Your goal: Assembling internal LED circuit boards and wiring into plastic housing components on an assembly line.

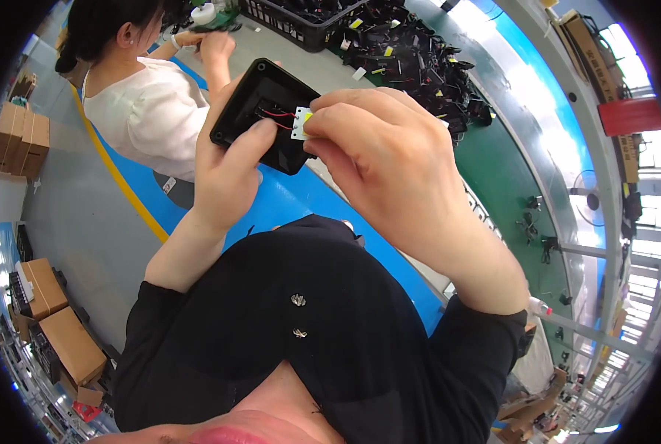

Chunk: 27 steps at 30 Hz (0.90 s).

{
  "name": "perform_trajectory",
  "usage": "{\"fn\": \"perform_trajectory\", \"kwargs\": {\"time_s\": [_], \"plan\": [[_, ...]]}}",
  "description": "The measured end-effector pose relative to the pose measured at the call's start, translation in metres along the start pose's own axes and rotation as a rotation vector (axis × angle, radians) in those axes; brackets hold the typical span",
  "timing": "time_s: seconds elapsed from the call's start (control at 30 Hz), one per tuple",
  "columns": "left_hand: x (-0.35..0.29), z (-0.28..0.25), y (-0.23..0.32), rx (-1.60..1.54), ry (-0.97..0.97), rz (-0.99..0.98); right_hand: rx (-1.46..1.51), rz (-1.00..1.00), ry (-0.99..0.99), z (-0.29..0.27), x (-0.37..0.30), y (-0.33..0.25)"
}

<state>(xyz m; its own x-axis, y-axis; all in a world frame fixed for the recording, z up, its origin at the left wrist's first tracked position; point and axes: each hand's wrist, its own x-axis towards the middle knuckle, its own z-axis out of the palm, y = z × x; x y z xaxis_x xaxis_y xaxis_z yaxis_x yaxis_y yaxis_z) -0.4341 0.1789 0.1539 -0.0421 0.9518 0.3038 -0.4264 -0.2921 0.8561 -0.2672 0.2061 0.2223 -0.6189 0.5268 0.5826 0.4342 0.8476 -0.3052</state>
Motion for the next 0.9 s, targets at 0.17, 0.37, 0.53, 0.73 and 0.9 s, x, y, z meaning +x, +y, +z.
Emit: {"fn": "perform_trajectory", "kwargs": {"time_s": [0.17,0.37,0.53,0.73,0.9], "plan": [[-0.001,-0.003,0.003,0.259,-0.031,0.259,0.015,0.087,-0.058,-0.001,0.009,-0.008],[0.004,-0.009,-0.004,0.217,0.034,0.221,0.095,0.109,-0.063,0.0,0.009,-0.011],[-0.002,-0.009,0.006,0.233,0.013,0.269,0.096,0.117,0.03,-0.002,0.012,-0.016],[-0.001,-0.01,0.005,0.418,0.021,0.449,0.629,0.497,-0.087,-0.012,0.021,-0.009],[0.003,-0.011,0.012,0.499,0.069,0.513,0.882,0.576,-0.137,-0.012,0.025,-0.005]]}}
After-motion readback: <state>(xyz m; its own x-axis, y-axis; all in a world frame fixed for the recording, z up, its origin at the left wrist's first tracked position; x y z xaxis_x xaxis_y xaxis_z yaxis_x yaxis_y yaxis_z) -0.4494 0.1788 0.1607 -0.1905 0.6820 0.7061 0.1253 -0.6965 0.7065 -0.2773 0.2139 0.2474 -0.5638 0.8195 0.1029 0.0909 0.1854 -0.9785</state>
